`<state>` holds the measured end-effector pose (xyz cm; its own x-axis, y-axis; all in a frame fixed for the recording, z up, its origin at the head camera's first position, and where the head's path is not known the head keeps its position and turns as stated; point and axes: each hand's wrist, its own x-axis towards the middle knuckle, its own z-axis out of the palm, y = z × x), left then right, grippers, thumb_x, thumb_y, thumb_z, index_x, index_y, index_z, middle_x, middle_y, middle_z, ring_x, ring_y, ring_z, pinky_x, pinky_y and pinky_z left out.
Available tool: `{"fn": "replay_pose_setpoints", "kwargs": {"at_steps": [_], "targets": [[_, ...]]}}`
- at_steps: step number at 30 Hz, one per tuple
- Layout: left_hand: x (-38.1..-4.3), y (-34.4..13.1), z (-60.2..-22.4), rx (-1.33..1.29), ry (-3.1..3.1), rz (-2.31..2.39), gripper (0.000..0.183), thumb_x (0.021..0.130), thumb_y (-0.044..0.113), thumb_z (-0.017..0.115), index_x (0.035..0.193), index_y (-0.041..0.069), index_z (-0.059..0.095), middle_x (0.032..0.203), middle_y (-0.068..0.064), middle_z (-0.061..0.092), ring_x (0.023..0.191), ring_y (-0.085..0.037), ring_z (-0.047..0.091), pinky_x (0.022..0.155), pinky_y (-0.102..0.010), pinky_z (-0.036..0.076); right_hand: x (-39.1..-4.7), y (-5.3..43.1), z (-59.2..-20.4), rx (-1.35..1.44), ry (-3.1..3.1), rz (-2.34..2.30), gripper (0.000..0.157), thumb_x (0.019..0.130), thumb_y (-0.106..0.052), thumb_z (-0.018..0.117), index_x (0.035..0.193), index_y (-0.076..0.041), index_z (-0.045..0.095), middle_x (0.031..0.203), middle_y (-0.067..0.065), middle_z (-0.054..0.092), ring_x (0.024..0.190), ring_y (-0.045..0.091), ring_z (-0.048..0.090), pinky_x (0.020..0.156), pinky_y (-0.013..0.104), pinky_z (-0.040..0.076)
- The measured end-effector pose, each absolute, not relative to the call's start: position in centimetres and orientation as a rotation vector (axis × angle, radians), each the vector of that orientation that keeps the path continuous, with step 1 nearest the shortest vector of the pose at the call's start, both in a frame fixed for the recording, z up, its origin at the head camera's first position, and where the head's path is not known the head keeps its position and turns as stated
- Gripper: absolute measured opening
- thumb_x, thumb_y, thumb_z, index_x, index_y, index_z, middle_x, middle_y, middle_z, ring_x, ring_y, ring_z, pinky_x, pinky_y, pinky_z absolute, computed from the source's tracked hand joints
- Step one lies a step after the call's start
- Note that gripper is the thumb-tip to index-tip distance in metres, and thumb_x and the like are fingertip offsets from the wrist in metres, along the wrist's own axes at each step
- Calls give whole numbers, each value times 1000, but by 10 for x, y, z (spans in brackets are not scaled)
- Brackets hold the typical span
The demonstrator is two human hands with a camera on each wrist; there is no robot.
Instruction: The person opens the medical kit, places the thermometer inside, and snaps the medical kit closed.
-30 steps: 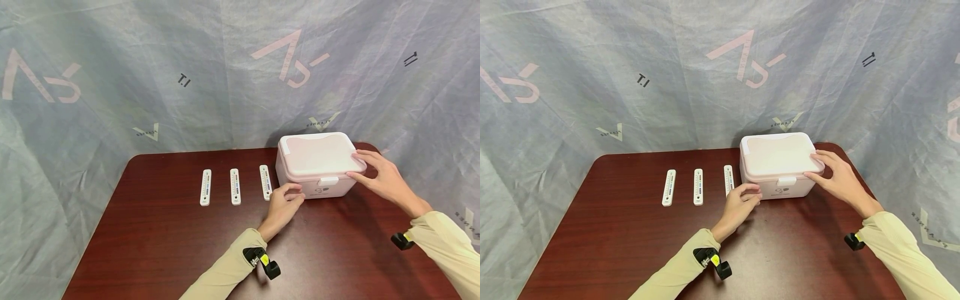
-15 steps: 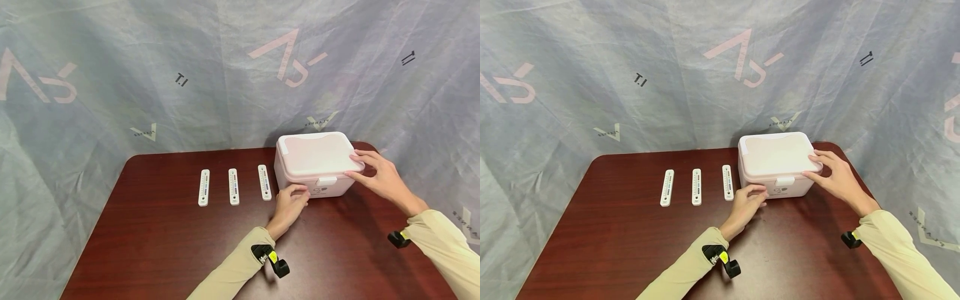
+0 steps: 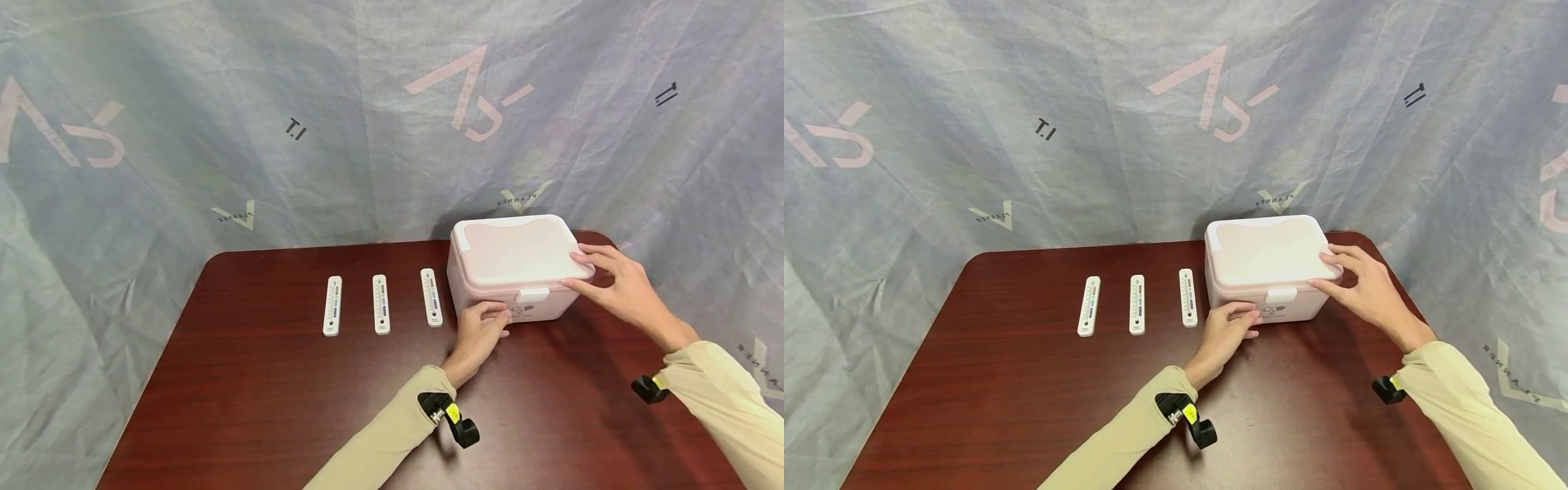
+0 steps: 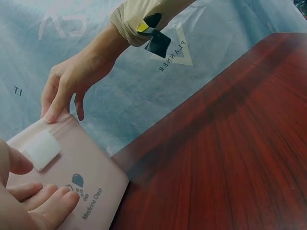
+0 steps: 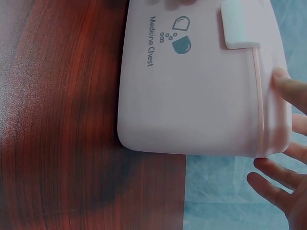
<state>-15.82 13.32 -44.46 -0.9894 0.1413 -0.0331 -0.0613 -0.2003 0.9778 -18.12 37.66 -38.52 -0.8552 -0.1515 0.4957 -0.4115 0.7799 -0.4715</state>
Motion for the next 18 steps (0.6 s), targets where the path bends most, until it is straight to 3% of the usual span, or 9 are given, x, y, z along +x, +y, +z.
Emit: {"fn": "replay_pose_setpoints", "kwargs": {"at_steps": [4,11,18], "targets": [[-160,137,-446,74,1866,2336,16,87,5,65,98,-6,68,92,-24,68,82,-26,68,66,-32,56,-182,377,-386,424,-2532,811,57,66,-18,86,119,-9,67,126,9,58,114,-4,45,87,6,26],[-163,144,-444,106,1814,2331,16,88,15,66,96,1,71,94,-20,69,86,-30,68,63,-27,55,-183,376,-385,432,-2520,798,57,65,-17,87,118,-9,67,126,10,58,113,-7,43,88,6,26],[-165,151,-443,100,1770,2358,22,88,21,66,94,0,72,91,-21,69,82,-32,69,60,-30,56,-183,376,-384,432,-2514,794,56,65,-17,87,117,-8,68,125,11,59,114,-4,45,89,7,26]]}}
